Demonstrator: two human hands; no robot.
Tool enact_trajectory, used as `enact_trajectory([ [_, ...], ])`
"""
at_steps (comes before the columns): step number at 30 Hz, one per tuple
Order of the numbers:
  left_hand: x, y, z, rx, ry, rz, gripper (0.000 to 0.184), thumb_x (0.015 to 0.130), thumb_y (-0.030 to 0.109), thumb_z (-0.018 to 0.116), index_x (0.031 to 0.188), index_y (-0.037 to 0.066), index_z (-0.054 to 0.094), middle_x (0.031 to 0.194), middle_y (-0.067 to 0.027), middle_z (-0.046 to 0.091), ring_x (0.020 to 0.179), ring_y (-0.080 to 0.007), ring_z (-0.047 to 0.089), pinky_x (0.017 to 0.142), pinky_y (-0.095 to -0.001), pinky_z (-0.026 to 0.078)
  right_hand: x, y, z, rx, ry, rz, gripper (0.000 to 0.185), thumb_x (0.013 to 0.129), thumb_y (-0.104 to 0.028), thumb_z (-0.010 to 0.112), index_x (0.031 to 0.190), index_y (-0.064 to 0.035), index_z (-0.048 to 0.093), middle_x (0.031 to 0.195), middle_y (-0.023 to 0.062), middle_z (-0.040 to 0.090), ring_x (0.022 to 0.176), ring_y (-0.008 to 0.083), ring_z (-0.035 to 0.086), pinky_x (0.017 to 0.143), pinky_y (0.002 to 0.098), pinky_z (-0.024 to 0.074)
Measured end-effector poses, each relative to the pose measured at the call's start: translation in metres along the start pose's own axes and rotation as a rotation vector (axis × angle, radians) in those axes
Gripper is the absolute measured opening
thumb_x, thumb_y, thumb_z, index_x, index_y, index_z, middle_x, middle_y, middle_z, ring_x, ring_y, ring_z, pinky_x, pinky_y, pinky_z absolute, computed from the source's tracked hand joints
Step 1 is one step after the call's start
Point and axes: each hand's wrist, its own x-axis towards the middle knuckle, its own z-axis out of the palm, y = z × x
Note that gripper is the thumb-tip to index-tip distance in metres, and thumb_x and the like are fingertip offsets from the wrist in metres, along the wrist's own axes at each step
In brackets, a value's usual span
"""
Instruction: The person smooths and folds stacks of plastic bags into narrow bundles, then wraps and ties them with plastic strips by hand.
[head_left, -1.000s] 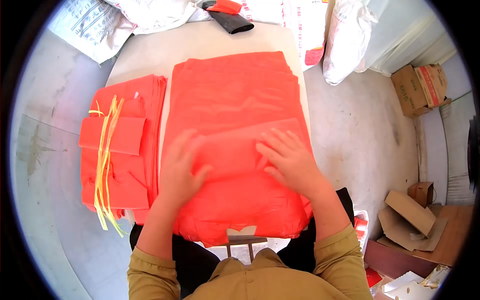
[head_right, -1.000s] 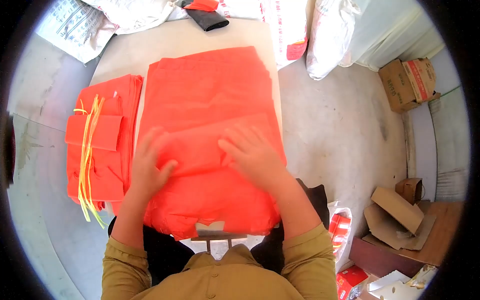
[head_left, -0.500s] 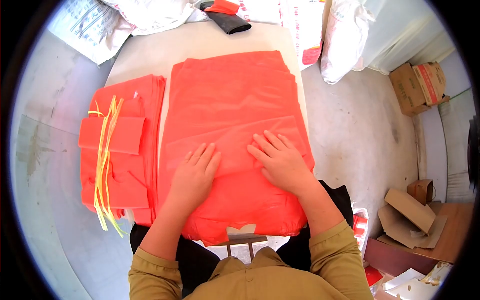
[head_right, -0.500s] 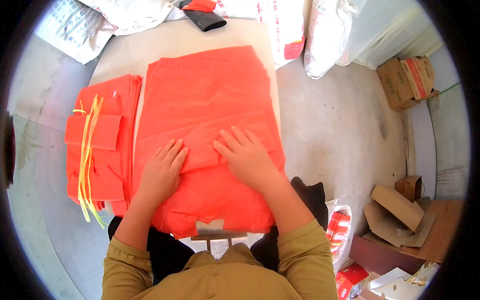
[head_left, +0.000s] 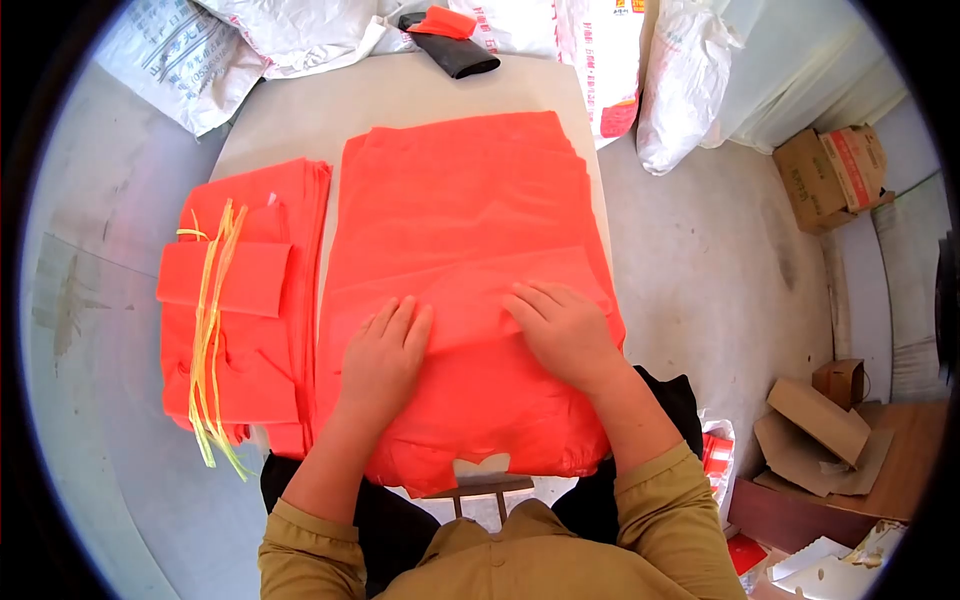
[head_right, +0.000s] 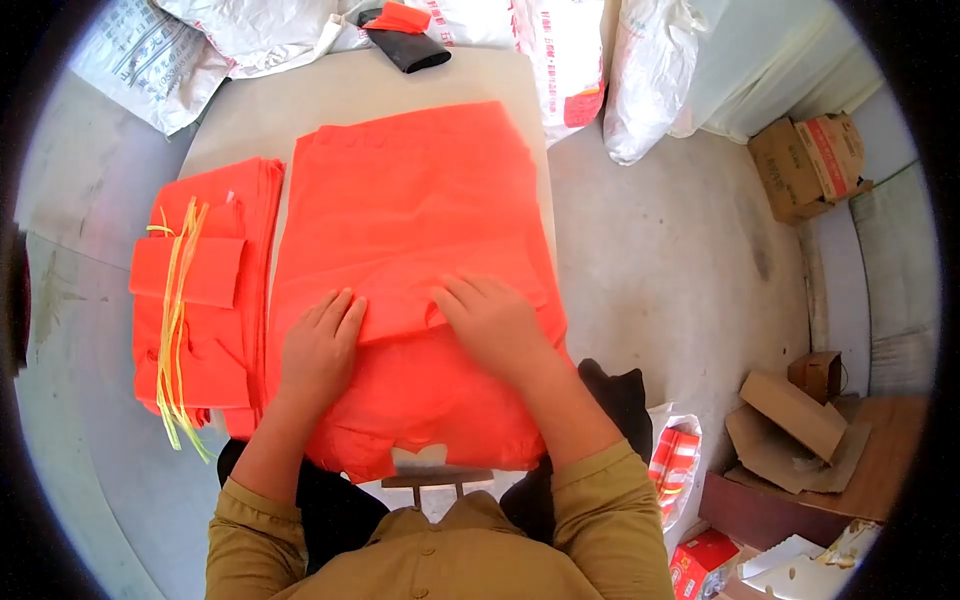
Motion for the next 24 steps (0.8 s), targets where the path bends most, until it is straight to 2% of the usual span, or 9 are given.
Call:
enact_trajectory([
  [4,0.000,-0.003,-0.001,0.013,0.019,-0.006,0.041,0.091,0.008,0.058,0.131,0.004,0.066,0.133,-0.0170,0.069,0.122,-0.0356,0.067,0.096,-0.0458,0.056,-0.001,0.008,-0.003,-0.076,0.027,0.061,0.030,0.084,-0.004,0.063,0.112,-0.0072,0.072,0.117,0.0074,0.076,0.115,0.0283,0.069,0.095,0.0417,0.0579],
  [7,0.002,-0.004,-0.002,-0.010,0.047,-0.014,0.041,0.089,0.006,0.059,0.129,0.004,0.067,0.128,-0.0155,0.071,0.117,-0.0350,0.070,0.094,-0.0449,0.058,-0.008,0.024,-0.009,-0.056,-0.049,0.137,0.036,0.082,-0.003,0.064,0.118,-0.0036,0.067,0.119,0.0107,0.070,0.113,0.0326,0.066,0.103,0.0453,0.0525],
  [10,0.004,-0.004,-0.012,-0.144,0.040,-0.099,0.041,0.085,0.002,0.062,0.125,0.002,0.069,0.122,-0.0152,0.074,0.112,-0.0358,0.071,0.093,-0.0428,0.058,-0.010,0.038,-0.030,-0.188,0.004,0.151,0.046,0.084,-0.005,0.067,0.130,-0.0027,0.062,0.137,0.0146,0.062,0.125,0.0336,0.061,0.112,0.0487,0.0453],
  [13,0.010,0.004,-0.047,-0.370,-0.077,-0.273,0.038,0.086,0.000,0.064,0.124,0.002,0.070,0.118,-0.0129,0.075,0.104,-0.0291,0.074,0.089,-0.0377,0.058,0.009,0.027,-0.038,0.050,0.702,0.366,0.050,0.099,-0.019,0.060,0.148,-0.0078,0.052,0.143,0.0147,0.060,0.132,0.0339,0.059,0.115,0.0473,0.0432],
  [14,0.010,0.009,-0.058,-0.451,-0.134,-0.339,0.037,0.087,-0.001,0.065,0.124,0.002,0.070,0.117,-0.0117,0.076,0.100,-0.0256,0.075,0.087,-0.0356,0.058,0.010,0.028,-0.039,0.492,0.851,0.441,0.051,0.103,-0.025,0.055,0.151,-0.0074,0.047,0.147,0.0145,0.056,0.135,0.0330,0.056,0.116,0.0470,0.0432],
  [16,0.008,0.018,-0.064,-1.026,-0.226,-0.516,0.035,0.091,0.000,0.065,0.127,0.001,0.068,0.118,-0.0078,0.075,0.102,-0.0208,0.073,0.088,-0.0338,0.056,0.009,0.029,-0.041,1.405,1.071,0.547,0.054,0.111,-0.036,0.045,0.157,-0.0066,0.039,0.154,0.0141,0.049,0.140,0.0310,0.051,0.116,0.0464,0.0431],
  [20,0.005,0.040,-0.047,-1.902,-0.438,-0.761,0.045,0.099,-0.001,0.062,0.143,0.000,0.057,0.128,-0.0054,0.069,0.116,-0.0176,0.066,0.100,-0.0349,0.053,-0.005,0.033,-0.012,1.783,0.777,0.724,0.059,0.113,-0.045,0.041,0.157,-0.0058,0.039,0.155,0.0093,0.048,0.140,0.0266,0.049,0.115,0.0430,0.0455],
  [23,-0.003,0.061,-0.021,-2.003,-0.455,-0.969,0.069,0.096,-0.005,0.062,0.160,0.002,0.035,0.149,-0.0090,0.055,0.133,-0.0201,0.057,0.111,-0.0366,0.047,0.004,0.017,-0.015,1.846,0.541,1.035,0.062,0.113,-0.043,0.042,0.161,-0.0055,0.032,0.155,0.0093,0.049,0.140,0.0232,0.050,0.115,0.0403,0.0449],
  [24,-0.006,0.063,-0.014,-1.975,-0.462,-0.945,0.075,0.095,-0.006,0.062,0.162,0.003,0.028,0.154,-0.0097,0.049,0.137,-0.0209,0.053,0.113,-0.0374,0.045,0.001,0.020,-0.008,1.843,0.442,1.130,0.063,0.113,-0.042,0.042,0.162,-0.0054,0.030,0.155,0.0098,0.048,0.140,0.0228,0.049,0.116,0.0401,0.0442],
])
